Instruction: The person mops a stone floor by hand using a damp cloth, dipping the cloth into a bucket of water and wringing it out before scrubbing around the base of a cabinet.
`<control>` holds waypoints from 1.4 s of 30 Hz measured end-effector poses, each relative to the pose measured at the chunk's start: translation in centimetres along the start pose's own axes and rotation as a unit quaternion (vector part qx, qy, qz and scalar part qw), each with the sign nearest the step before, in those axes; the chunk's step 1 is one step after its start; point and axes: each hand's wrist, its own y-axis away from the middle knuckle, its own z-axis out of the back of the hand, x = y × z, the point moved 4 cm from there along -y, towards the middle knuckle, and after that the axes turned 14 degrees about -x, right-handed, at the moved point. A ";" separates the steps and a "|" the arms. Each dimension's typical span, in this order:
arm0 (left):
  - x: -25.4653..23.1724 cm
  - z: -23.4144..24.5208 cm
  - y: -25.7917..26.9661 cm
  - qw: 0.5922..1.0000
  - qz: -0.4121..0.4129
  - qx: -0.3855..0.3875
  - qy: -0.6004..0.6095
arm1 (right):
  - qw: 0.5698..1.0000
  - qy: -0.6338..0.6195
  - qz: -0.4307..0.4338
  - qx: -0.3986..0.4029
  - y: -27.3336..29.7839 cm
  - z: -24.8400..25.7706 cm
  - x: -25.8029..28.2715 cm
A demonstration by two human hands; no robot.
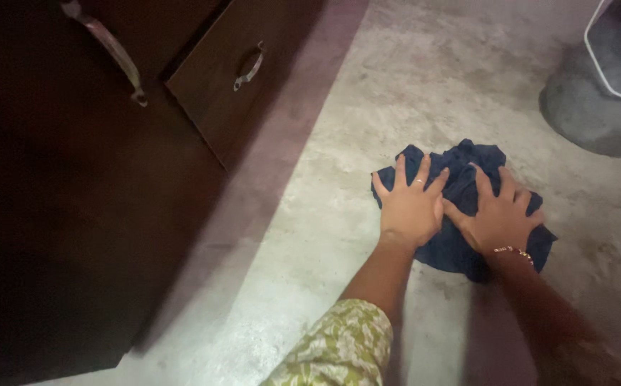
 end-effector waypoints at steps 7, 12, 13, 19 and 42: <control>0.3 0.9 1.8 0.999 0.013 0.017 0.027 | 0.999 0.001 0.034 -0.036 2.2 0.2 0.5; 1.1 4.9 6.1 0.999 -0.012 -0.027 0.046 | 0.998 -0.009 0.039 -0.042 7.3 2.8 3.0; 1.2 5.7 6.9 0.998 -0.017 -0.024 0.047 | 0.998 -0.007 0.036 -0.042 8.5 3.5 3.5; 3.3 12.3 12.8 0.998 -0.044 0.014 0.038 | 0.998 -0.013 0.044 -0.037 16.2 7.2 7.7; 7.5 7.5 5.1 0.997 -0.053 0.048 0.038 | 0.998 -0.025 0.044 -0.034 8.8 2.7 8.8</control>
